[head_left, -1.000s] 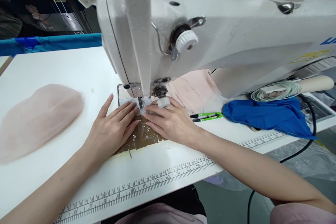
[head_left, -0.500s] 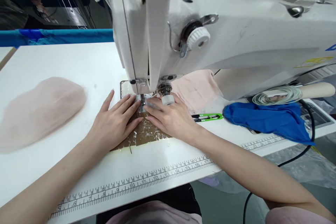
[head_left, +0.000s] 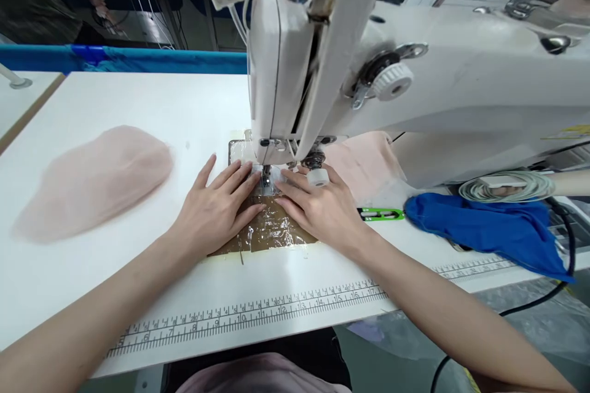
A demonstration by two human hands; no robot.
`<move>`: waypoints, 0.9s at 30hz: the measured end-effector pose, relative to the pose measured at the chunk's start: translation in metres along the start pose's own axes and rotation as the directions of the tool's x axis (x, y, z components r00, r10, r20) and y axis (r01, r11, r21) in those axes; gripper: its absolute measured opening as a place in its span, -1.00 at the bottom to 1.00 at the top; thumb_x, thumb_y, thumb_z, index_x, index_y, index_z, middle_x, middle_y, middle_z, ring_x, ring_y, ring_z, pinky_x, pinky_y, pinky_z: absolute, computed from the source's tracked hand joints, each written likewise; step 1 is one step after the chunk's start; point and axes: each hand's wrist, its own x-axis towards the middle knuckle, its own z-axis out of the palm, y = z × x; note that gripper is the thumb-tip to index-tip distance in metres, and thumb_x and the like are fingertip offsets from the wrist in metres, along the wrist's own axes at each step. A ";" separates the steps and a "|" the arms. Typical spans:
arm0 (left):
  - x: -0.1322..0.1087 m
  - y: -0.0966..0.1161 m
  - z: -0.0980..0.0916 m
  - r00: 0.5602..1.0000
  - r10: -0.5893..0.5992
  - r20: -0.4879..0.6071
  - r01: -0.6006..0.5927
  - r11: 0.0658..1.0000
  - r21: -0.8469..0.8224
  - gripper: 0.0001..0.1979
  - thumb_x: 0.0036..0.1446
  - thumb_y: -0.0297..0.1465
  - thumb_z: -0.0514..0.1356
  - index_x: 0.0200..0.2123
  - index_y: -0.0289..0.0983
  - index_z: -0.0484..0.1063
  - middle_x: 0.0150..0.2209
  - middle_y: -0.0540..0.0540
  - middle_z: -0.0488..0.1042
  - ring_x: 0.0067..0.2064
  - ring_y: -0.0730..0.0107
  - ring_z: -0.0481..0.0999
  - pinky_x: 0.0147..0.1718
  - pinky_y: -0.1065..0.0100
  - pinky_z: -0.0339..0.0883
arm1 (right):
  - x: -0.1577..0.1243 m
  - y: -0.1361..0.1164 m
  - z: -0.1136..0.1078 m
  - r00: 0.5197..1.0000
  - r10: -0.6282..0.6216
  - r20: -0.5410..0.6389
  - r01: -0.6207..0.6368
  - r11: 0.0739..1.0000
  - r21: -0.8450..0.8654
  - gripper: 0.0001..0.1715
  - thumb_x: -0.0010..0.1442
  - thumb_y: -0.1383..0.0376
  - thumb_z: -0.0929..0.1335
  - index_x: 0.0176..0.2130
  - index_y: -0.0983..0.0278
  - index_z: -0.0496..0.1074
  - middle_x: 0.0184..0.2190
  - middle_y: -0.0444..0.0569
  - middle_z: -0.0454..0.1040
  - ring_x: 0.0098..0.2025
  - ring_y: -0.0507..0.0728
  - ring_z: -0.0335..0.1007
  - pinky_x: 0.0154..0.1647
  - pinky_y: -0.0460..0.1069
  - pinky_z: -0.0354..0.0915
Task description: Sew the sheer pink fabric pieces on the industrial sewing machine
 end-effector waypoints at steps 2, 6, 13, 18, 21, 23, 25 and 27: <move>0.000 0.000 -0.001 1.000 -0.005 -0.005 0.005 1.000 -0.003 -0.46 0.36 -0.13 -0.05 0.23 -0.36 0.26 0.22 -0.29 0.34 0.27 0.01 0.29 0.32 -0.16 -0.10 | 0.000 0.000 0.000 1.000 -0.001 -0.014 0.001 1.000 0.007 -0.66 0.37 0.22 0.26 -0.09 0.31 0.56 -0.14 0.02 0.61 -0.02 0.20 0.47 0.16 0.17 0.23; -0.001 0.001 -0.006 1.000 -0.001 -0.030 0.001 1.000 0.000 -0.49 0.35 -0.15 -0.02 0.19 -0.35 0.30 0.17 -0.26 0.41 0.23 0.04 0.36 0.31 -0.14 -0.05 | 0.000 0.001 0.001 0.999 -0.036 -0.016 0.036 0.999 -0.020 -0.68 0.35 0.37 0.24 -0.14 0.37 0.57 -0.26 0.05 0.63 -0.16 0.18 0.50 0.01 0.12 0.34; -0.002 0.008 -0.012 0.963 0.175 -0.204 -0.187 0.982 -0.041 -0.68 0.28 -0.45 0.10 0.09 -0.28 0.39 0.03 -0.13 0.55 0.02 0.26 0.54 0.06 0.15 0.35 | 0.003 -0.001 -0.013 0.987 0.088 0.132 -0.138 0.888 0.439 -0.65 0.25 0.51 0.24 -0.15 0.32 0.57 -0.29 0.03 0.61 -0.30 0.10 0.48 -0.28 0.02 0.40; -0.005 0.010 -0.024 0.978 0.134 -0.158 -0.195 0.851 -0.487 -0.84 0.20 -0.48 0.12 -0.23 -0.23 0.49 -0.03 -0.13 0.56 0.08 0.23 0.47 0.04 0.17 0.37 | 0.007 0.006 -0.034 0.897 -0.130 0.423 -0.414 0.093 0.906 -0.76 0.13 0.34 0.45 -0.14 0.26 0.55 -0.25 -0.08 0.59 -0.28 0.01 0.50 -0.22 -0.04 0.45; -0.005 0.005 -0.042 0.998 0.053 0.028 -0.013 0.644 -0.765 -0.86 0.22 -0.39 0.12 -0.30 -0.21 0.48 -0.24 -0.07 0.60 -0.14 0.30 0.56 -0.13 0.25 0.45 | 0.006 0.010 -0.033 0.839 -0.175 0.515 -0.523 0.000 0.853 -0.62 0.07 0.36 0.48 -0.06 0.24 0.53 -0.30 -0.12 0.56 -0.36 -0.05 0.44 -0.33 -0.10 0.41; -0.006 0.002 -0.061 0.984 -0.014 0.180 0.159 0.541 -0.826 -0.78 0.25 -0.29 0.11 -0.40 -0.20 0.46 -0.45 0.01 0.54 -0.42 0.41 0.52 -0.40 0.37 0.42 | 0.007 0.008 -0.030 0.807 -0.197 0.556 -0.564 0.019 0.826 -0.68 0.07 0.33 0.48 -0.11 0.25 0.55 -0.41 -0.17 0.51 -0.46 -0.08 0.34 -0.45 -0.15 0.33; -0.008 0.005 -0.082 0.971 -0.041 0.236 0.219 0.549 -0.807 -0.70 0.26 -0.21 0.11 -0.47 -0.21 0.43 -0.58 0.06 0.44 -0.58 0.49 0.40 -0.57 0.43 0.29 | 0.011 0.003 -0.030 0.824 -0.177 0.538 -0.534 0.073 0.842 -0.79 0.06 0.29 0.49 -0.23 0.26 0.59 -0.51 -0.22 0.43 -0.54 -0.10 0.23 -0.57 -0.18 0.21; -0.016 0.014 -0.104 0.981 0.018 0.195 0.135 0.663 -0.736 -0.68 0.26 -0.22 0.11 -0.49 -0.20 0.45 -0.61 0.06 0.42 -0.61 0.51 0.36 -0.61 0.44 0.23 | 0.018 -0.005 -0.035 0.865 -0.137 0.483 -0.459 0.173 0.871 -0.86 0.05 0.29 0.49 -0.30 0.26 0.61 -0.49 -0.20 0.43 -0.55 -0.11 0.19 -0.60 -0.18 0.16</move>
